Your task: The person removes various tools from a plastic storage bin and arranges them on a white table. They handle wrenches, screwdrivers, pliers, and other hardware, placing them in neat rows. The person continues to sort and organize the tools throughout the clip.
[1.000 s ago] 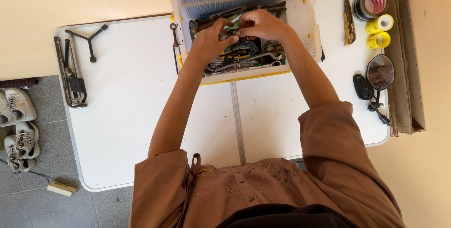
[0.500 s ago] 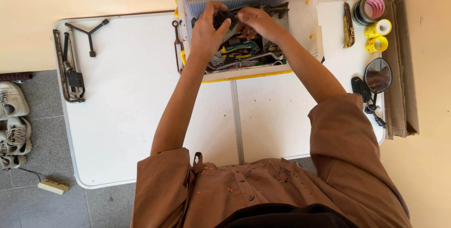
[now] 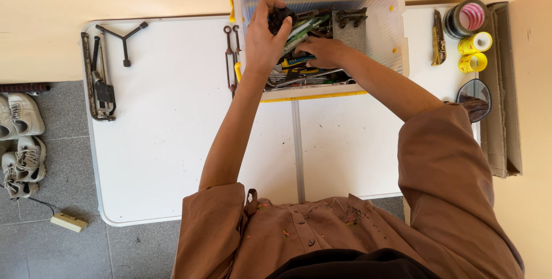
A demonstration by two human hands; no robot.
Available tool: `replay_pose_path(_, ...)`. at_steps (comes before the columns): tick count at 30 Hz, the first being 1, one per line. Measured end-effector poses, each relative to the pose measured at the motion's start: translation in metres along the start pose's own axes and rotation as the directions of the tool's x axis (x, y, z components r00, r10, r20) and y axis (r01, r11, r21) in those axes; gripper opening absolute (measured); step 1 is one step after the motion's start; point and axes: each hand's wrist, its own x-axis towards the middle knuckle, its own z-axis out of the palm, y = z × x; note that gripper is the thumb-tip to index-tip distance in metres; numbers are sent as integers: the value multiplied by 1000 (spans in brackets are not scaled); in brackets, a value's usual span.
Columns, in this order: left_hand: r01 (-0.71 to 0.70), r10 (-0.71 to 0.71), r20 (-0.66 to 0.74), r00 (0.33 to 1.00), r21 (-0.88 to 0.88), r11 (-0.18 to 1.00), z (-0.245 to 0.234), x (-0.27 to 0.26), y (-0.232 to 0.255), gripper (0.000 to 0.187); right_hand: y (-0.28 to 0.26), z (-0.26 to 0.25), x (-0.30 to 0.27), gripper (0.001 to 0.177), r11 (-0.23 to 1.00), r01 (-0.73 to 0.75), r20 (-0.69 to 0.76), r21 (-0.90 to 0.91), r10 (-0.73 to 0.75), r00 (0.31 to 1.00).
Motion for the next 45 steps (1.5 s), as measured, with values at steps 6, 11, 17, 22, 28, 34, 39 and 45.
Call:
replay_pose_path(6, -90, 89, -28, 996, -42, 995, 1, -2, -2, 25, 0, 8, 12, 43, 998, 17, 79, -67, -11, 997)
replay_pose_path(11, -62, 62, -9, 998, -40, 997, 0, -2, 0, 25, 1, 4, 8, 34, 996, 24, -3, -86, -25, 1000)
replay_pose_path(17, -71, 71, -3, 997, -88, 994, -1, -3, -2, 24, -4, 2, 6, 32, 995, -20, 9, -93, 21, 1000)
replay_pose_path(22, -96, 97, 11, 995, -74, 993, 0, -2, -5, 25, -2, 0, 6, 29, 996, 49, -23, -76, -51, 998)
replay_pose_path(28, -114, 116, 18, 993, -76, 991, 1, -3, -5, 25, -2, -5, 0, 20, 989, 79, -132, -123, -95, 987)
replay_pose_path(34, -124, 125, 11, 992, -71, 990, 1, -3, -3, 24, 3, -17, -6, 20, 999, -8, -287, -49, -6, 958)
replay_pose_path(39, -106, 109, 24, 994, -90, 990, 1, -4, -3, 23, 5, -29, -16, 21, 998, -31, -395, -46, 11, 918)
replay_pose_path(45, -163, 164, 20, 986, -61, 985, 0, -6, -1, 24, 2, -41, -39, 22, 962, 239, -792, 135, -40, 609)
